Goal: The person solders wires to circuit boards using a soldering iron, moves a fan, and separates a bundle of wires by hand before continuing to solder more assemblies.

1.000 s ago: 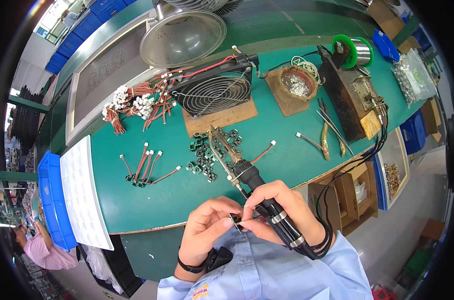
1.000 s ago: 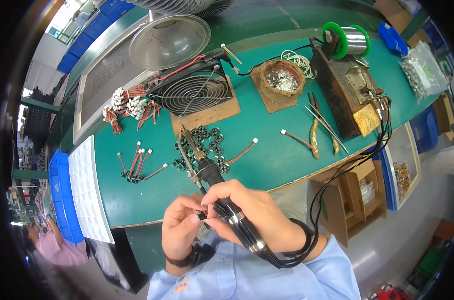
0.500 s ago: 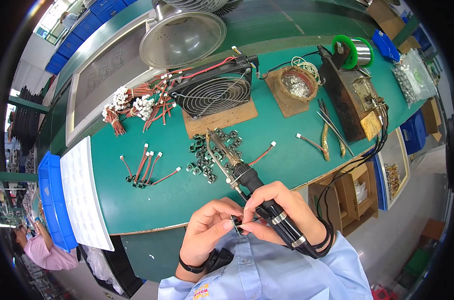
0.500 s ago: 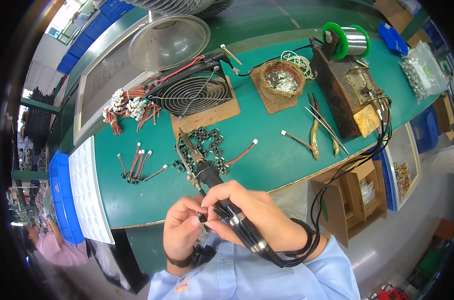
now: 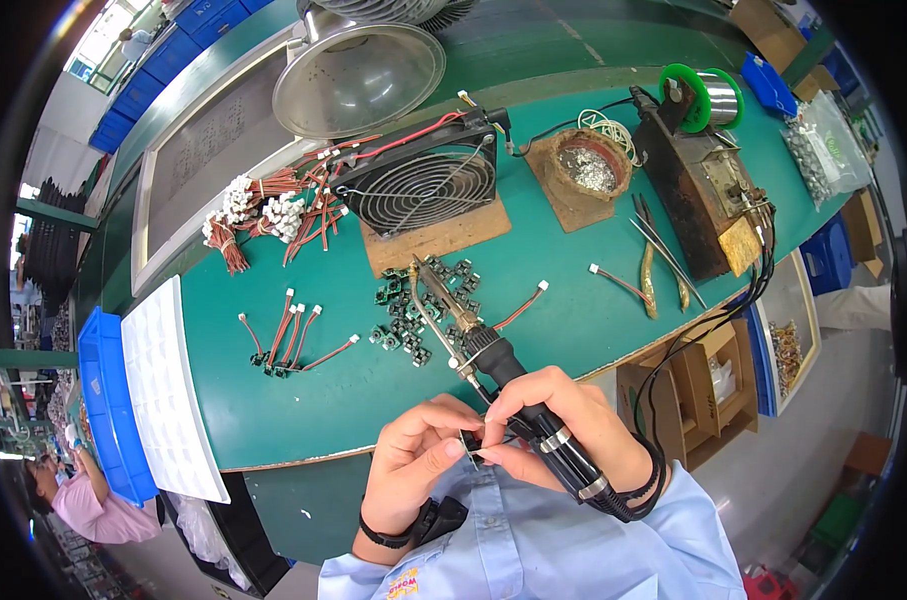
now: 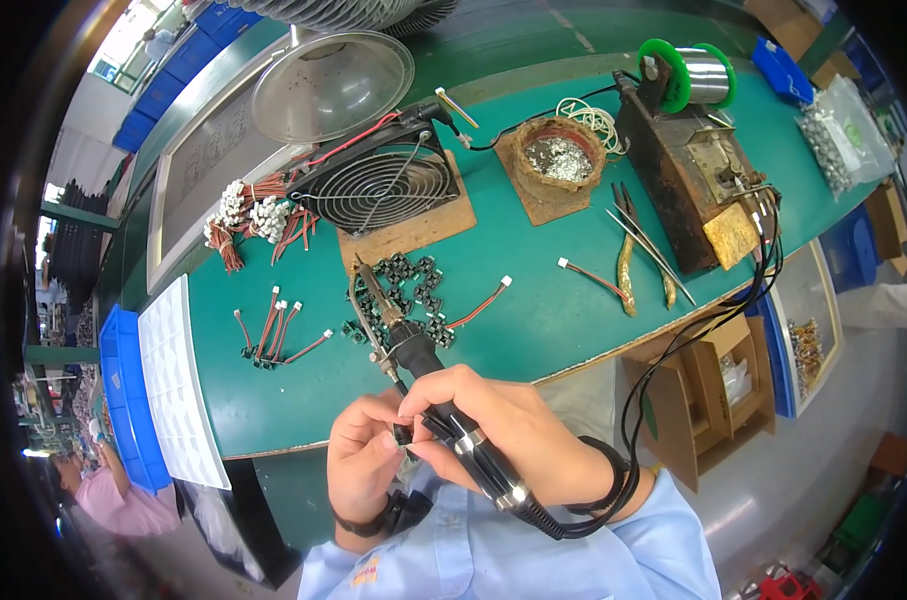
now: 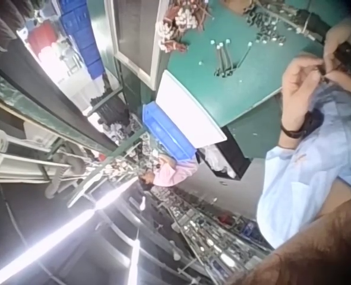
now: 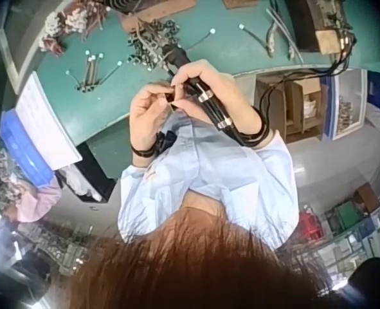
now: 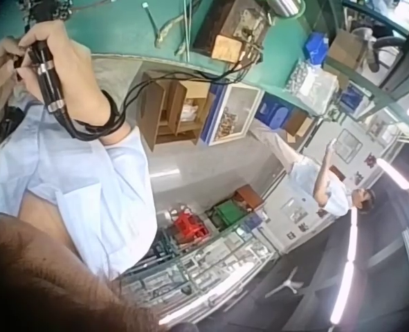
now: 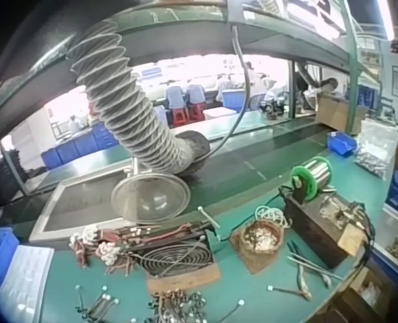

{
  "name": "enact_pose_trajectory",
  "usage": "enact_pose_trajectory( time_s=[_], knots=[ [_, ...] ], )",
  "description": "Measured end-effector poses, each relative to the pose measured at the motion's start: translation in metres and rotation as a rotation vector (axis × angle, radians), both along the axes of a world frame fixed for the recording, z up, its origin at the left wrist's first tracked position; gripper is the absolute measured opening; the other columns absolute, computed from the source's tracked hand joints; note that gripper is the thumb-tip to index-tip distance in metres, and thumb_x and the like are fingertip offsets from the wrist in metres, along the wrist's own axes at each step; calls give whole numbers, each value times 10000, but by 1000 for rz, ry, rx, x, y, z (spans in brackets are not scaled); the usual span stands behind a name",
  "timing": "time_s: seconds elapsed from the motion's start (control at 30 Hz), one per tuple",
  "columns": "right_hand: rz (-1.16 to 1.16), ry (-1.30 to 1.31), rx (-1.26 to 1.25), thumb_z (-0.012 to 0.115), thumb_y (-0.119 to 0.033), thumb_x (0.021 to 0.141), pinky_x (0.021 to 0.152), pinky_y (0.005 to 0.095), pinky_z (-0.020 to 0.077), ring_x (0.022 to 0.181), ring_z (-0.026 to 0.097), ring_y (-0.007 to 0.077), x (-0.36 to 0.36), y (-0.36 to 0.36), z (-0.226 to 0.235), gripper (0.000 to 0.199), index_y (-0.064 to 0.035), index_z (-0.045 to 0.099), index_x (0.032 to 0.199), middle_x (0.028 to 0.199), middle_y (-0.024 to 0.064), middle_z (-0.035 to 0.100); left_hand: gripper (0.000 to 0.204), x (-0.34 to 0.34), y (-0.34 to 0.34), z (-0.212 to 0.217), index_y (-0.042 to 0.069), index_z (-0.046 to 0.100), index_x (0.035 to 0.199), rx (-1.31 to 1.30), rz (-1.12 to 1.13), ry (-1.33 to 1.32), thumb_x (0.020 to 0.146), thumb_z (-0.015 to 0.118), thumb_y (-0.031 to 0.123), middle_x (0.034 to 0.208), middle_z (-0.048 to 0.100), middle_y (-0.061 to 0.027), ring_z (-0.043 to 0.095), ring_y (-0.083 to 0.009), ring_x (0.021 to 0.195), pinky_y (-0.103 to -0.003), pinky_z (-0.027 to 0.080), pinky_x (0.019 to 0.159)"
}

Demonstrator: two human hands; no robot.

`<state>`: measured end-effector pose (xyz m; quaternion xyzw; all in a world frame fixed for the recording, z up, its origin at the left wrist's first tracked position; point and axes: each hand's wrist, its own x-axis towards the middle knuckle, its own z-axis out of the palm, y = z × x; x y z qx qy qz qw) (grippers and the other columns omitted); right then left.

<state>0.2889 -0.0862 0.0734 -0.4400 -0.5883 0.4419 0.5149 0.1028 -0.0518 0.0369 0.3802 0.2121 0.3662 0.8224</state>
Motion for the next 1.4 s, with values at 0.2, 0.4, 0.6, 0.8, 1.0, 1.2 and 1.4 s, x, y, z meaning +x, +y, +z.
enact_pose_trajectory(
  time_s=[0.2,0.4,0.6,0.8,1.0,1.2,1.4],
  knots=[
    [-43,-34,17,738,18,727,626,256,497,727,647,145,-1,-1,0,397,-60,485,1023,821,59,635,189,0,0,-1,-39,564,1067,30,12,16,892,557,33,1026,556,-129,564,-187,944,-302,440,837],
    [-52,-48,43,742,20,722,619,256,495,719,646,150,-1,0,0,390,-59,496,1015,820,59,632,189,-1,0,-2,-41,573,1061,34,8,25,891,564,41,1017,563,-133,565,-188,938,-302,439,831],
    [-55,-25,47,722,11,735,618,277,492,713,638,186,-1,-1,2,360,-64,515,1020,827,63,627,185,-1,1,-2,-43,583,1051,68,8,48,888,567,44,1009,569,-140,565,-194,931,-305,439,829],
    [-75,-67,88,747,27,707,607,264,494,699,645,178,-1,-1,3,369,-57,530,993,832,61,638,193,3,-1,0,-45,586,1047,38,39,38,881,578,53,1009,574,-142,562,-196,921,-302,434,825],
    [-121,-97,194,753,27,686,585,267,487,676,637,192,-3,-2,1,374,-75,546,980,823,40,643,199,2,-4,-2,-41,586,1042,26,49,40,874,591,65,1011,577,-135,556,-185,911,-292,425,805],
    [-108,-115,206,752,27,684,581,272,486,679,638,194,-1,0,2,377,-81,548,982,820,33,643,191,0,-3,-4,-40,580,1032,15,45,45,872,592,63,1018,576,-135,554,-180,913,-291,423,805],
    [-113,-112,177,752,28,685,595,263,486,688,642,187,-1,-1,1,376,-76,546,982,821,40,639,174,2,-3,7,-47,566,1029,22,49,43,865,568,9,1012,574,-143,562,-192,935,-308,434,838]
  ],
)
